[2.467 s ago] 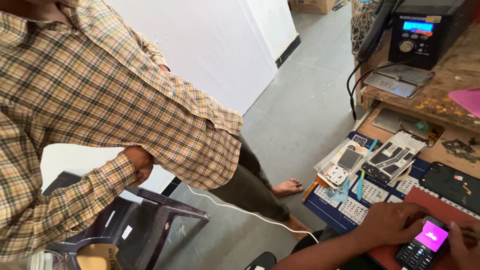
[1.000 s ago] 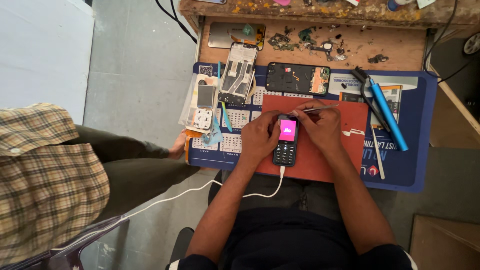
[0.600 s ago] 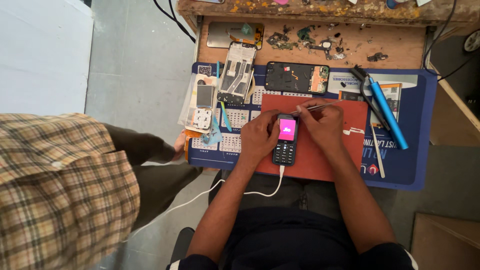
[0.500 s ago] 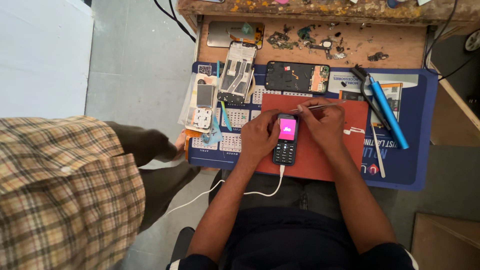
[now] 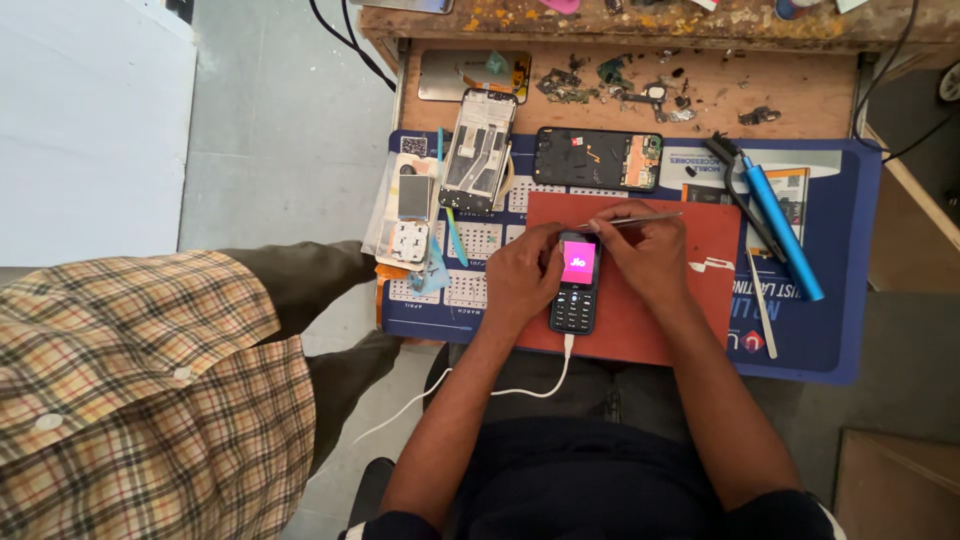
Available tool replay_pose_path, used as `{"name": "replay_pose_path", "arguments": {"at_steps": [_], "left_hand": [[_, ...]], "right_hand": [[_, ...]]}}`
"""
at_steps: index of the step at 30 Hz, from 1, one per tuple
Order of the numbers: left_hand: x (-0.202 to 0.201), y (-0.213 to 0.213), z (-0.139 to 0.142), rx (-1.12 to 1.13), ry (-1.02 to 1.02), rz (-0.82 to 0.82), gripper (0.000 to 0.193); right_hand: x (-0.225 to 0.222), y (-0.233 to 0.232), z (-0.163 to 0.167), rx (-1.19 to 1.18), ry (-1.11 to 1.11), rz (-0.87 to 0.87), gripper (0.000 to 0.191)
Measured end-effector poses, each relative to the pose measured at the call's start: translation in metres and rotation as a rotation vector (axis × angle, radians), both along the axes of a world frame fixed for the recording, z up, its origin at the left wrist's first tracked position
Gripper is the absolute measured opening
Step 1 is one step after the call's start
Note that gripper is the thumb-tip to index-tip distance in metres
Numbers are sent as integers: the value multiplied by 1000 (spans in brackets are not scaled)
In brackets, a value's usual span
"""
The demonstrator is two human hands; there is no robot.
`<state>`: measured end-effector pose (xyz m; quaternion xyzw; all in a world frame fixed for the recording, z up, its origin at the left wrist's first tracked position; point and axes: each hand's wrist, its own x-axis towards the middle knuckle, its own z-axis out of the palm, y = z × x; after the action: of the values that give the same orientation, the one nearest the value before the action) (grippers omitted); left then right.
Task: The person uses tweezers to manipulate internal components of a disassembled mobile phone. They then connect a charger to a different feature phone to test its functionality and briefly interact with a smartphone on the workbench.
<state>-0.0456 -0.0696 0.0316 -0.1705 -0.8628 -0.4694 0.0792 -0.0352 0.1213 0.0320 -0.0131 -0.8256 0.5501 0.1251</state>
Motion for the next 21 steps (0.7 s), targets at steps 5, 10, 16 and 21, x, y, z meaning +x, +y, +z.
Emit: {"name": "replay_pose_path", "arguments": {"at_steps": [5, 10, 16, 21], "left_hand": [[0, 0, -1, -5, -9, 4, 22], [0, 0, -4, -25, 5, 6, 21], [0, 0, -4, -17, -5, 1, 21], [0, 1, -2, -8, 22, 2, 21]], "right_hand": [[0, 1, 0, 38, -25, -69, 10], [0, -3, 2, 24, 32, -2, 10], [1, -3, 5, 43, -35, -88, 11], [2, -7, 3, 11, 59, 14, 13]]}}
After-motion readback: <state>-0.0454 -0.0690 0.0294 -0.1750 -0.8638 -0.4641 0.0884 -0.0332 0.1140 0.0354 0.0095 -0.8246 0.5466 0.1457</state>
